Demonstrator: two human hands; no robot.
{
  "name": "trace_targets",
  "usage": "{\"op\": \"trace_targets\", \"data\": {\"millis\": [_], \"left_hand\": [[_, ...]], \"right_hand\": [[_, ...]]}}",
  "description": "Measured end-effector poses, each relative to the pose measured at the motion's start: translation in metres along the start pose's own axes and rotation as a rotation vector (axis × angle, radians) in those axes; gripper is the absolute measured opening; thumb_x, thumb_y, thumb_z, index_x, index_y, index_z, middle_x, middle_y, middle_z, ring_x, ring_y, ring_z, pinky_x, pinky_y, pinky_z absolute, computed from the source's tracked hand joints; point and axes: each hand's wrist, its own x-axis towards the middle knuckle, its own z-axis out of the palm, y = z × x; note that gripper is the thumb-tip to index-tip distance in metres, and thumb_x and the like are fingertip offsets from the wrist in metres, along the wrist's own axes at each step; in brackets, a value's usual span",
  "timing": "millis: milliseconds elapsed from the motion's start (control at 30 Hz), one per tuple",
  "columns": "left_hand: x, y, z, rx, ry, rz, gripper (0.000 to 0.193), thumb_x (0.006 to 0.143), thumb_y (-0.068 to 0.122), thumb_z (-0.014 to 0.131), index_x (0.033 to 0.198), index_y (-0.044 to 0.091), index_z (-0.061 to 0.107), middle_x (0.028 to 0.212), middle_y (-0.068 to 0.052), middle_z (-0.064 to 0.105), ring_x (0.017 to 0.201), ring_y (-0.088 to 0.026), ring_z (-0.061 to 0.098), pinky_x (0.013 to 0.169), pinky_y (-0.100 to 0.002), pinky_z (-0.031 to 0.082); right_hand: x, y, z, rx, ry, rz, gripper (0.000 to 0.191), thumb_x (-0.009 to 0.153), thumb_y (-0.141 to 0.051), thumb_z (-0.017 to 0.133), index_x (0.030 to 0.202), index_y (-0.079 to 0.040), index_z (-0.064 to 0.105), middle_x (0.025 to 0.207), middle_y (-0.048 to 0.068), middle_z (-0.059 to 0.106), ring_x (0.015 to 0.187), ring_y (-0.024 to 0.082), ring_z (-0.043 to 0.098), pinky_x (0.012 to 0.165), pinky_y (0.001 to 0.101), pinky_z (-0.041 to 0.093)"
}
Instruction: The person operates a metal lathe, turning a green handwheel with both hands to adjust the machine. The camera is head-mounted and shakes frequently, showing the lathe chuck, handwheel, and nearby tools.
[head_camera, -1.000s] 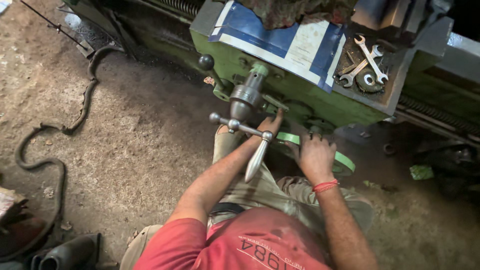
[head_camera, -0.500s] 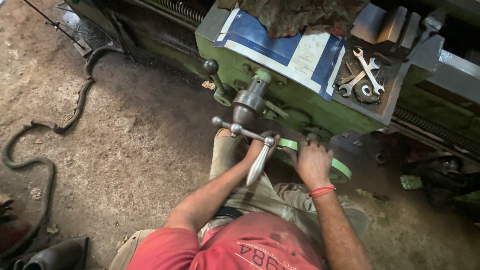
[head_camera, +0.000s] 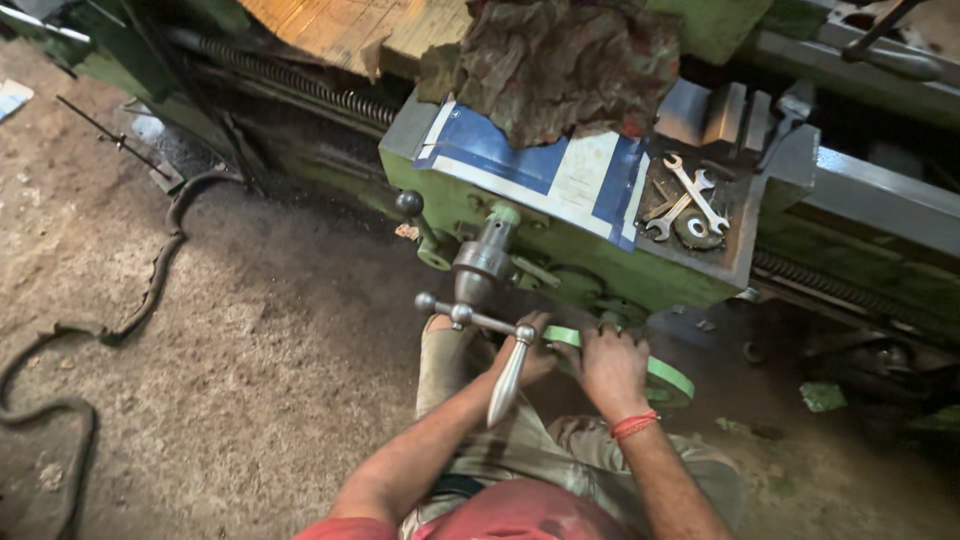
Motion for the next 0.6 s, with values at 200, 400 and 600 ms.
{"op": "trace_targets", "data": {"millis": [200,400,600], "left_hand": [[0.010,-0.012,0.005,0.041,-0.101,-0.133,0.026,0.077,0.021,0.075,0.091,0.005,0.061,0.086,-0.021,0.066,0.086,-0.043,0.068,0.072,-0.050,0.053],[0.011,-0.037,0.015,0.080,-0.118,-0.059,0.033,0.071,0.025,0.077,0.091,0.007,0.057,0.080,-0.018,0.064,0.080,-0.040,0.068,0.067,-0.049,0.053],[0.007,-0.055,0.026,0.010,-0.054,0.033,0.028,0.071,0.025,0.075,0.087,0.010,0.057,0.076,-0.013,0.065,0.075,-0.038,0.068,0.068,-0.046,0.055]], "right_hand": [[0.002,-0.002,0.002,-0.028,-0.018,0.010,0.059,0.088,-0.067,0.058,0.107,-0.013,0.071,0.096,0.011,0.071,0.087,0.030,0.070,0.078,0.0512,0.049],[-0.007,0.014,0.006,0.240,0.199,-0.093,0.061,0.088,-0.058,0.063,0.122,-0.007,0.068,0.120,0.021,0.066,0.089,0.037,0.067,0.079,0.0537,0.049],[-0.041,0.056,0.014,0.343,0.270,0.040,0.051,0.087,-0.047,0.071,0.120,-0.008,0.067,0.116,0.019,0.065,0.104,0.041,0.062,0.084,0.0537,0.048]]}}
